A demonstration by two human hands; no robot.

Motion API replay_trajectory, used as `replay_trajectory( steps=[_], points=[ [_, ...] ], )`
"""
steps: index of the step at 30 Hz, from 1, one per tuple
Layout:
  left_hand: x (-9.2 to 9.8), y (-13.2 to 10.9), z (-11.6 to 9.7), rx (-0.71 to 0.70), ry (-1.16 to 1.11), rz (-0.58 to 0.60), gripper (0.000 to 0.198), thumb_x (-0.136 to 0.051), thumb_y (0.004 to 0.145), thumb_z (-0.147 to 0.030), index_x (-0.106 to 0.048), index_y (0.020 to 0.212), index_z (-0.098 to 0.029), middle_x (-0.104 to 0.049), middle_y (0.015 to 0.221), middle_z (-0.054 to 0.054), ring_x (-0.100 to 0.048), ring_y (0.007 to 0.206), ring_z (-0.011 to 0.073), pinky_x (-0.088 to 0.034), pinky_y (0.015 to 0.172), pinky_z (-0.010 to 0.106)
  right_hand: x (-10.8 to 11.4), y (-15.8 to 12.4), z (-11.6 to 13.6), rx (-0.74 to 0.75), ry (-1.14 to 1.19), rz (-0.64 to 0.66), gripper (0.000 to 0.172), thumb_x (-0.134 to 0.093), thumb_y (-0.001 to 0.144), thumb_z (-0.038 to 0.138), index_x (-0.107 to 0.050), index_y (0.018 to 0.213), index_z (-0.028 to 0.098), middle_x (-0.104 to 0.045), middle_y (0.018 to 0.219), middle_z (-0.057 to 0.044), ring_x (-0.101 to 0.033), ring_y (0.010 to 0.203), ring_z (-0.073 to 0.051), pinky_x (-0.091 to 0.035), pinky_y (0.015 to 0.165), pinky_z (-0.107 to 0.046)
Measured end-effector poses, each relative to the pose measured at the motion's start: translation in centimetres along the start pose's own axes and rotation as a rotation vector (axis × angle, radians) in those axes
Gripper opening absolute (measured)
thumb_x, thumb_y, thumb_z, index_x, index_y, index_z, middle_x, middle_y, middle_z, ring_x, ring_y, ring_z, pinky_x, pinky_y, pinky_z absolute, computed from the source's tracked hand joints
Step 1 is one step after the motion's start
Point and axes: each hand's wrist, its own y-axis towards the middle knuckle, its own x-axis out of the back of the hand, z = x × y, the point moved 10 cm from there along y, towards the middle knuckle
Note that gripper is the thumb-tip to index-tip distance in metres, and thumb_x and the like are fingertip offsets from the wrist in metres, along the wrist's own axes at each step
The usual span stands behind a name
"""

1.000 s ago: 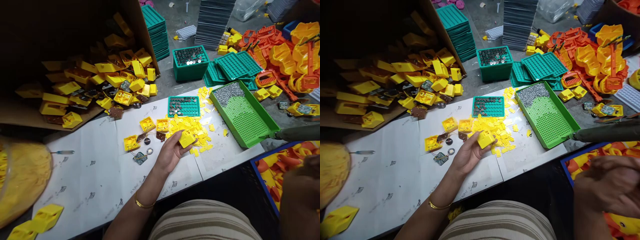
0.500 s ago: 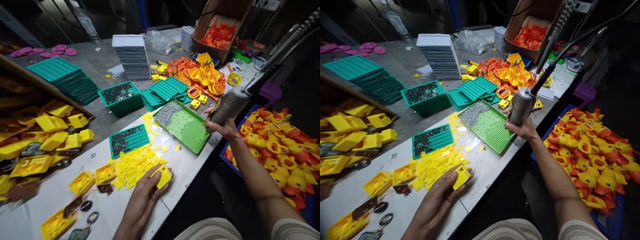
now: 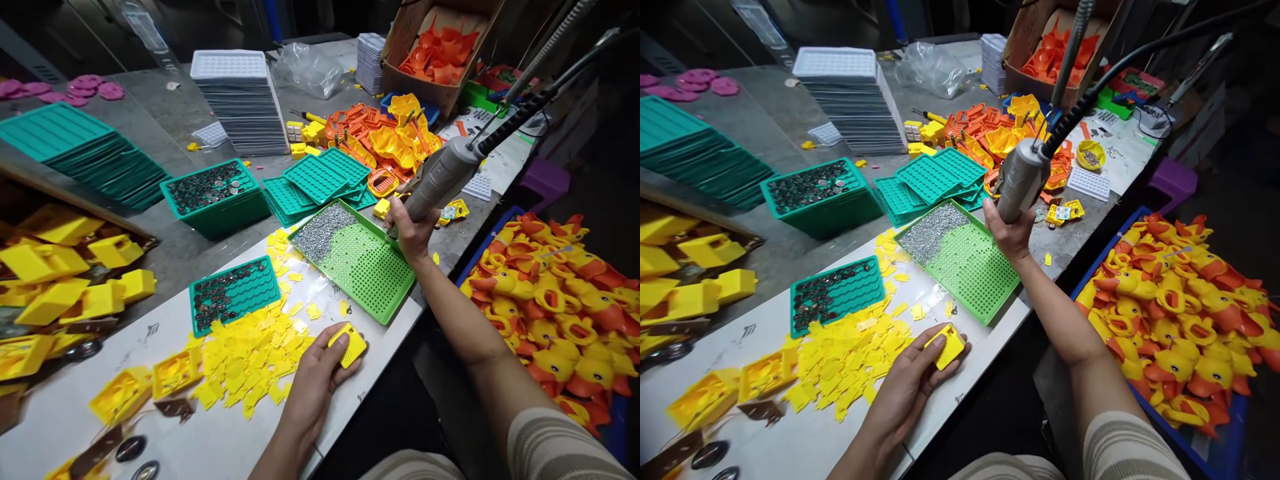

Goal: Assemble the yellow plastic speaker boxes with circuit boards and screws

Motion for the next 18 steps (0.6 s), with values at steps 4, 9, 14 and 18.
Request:
replay_trajectory(
  steps=[4,9,14,18],
  points=[
    [0.0,0.0,-0.1,0.011,0.011,0.003,0.033,-0.067,0.082,-0.021,-0.058,0.112,-0.013,-0.071,0.099,0.011,-0.070,0.094,0.0219,-0.060,0.073,0.025,-0.5,0.1,-0.3,0.046,0.030,0.017,0.024,-0.060,0.078,0.040,-0.053,0.064,0.022,-0.046,0.048,0.005,-0.047,0.038,-0.010,-0.042,0.041,-0.026],
    [0.0,0.1,0.0,0.025,0.000,-0.003,0.035,-0.069,0.080,-0.021,-0.058,0.112,-0.013,-0.072,0.099,0.012,-0.070,0.094,0.0228,-0.061,0.072,0.026,-0.5,0.1,-1.1,0.035,-0.037,0.022,0.023,-0.056,0.079,0.046,-0.057,0.080,0.023,-0.045,0.049,0.006,-0.048,0.039,-0.011,-0.044,0.042,-0.028],
    [0.0,0.2,0.0,0.024,-0.015,0.007,0.036,-0.069,0.079,-0.022,-0.058,0.112,-0.014,-0.072,0.099,0.012,-0.070,0.095,0.0231,-0.061,0.071,0.025,-0.6,0.1,-1.2,0.011,-0.071,0.037,0.026,-0.051,0.081,0.050,-0.055,0.078,0.024,-0.042,0.048,0.006,-0.048,0.040,-0.011,-0.044,0.043,-0.028],
    [0.0,0.2,0.0,0.022,-0.019,0.022,0.037,-0.067,0.081,-0.023,-0.055,0.115,-0.014,-0.072,0.100,0.012,-0.070,0.096,0.0232,-0.060,0.073,0.025,-0.7,0.1,-1.1,0.014,0.010,0.036,0.028,-0.056,0.077,0.051,-0.053,0.076,0.024,-0.040,0.045,0.007,-0.047,0.037,-0.012,-0.043,0.040,-0.028]
  ],
)
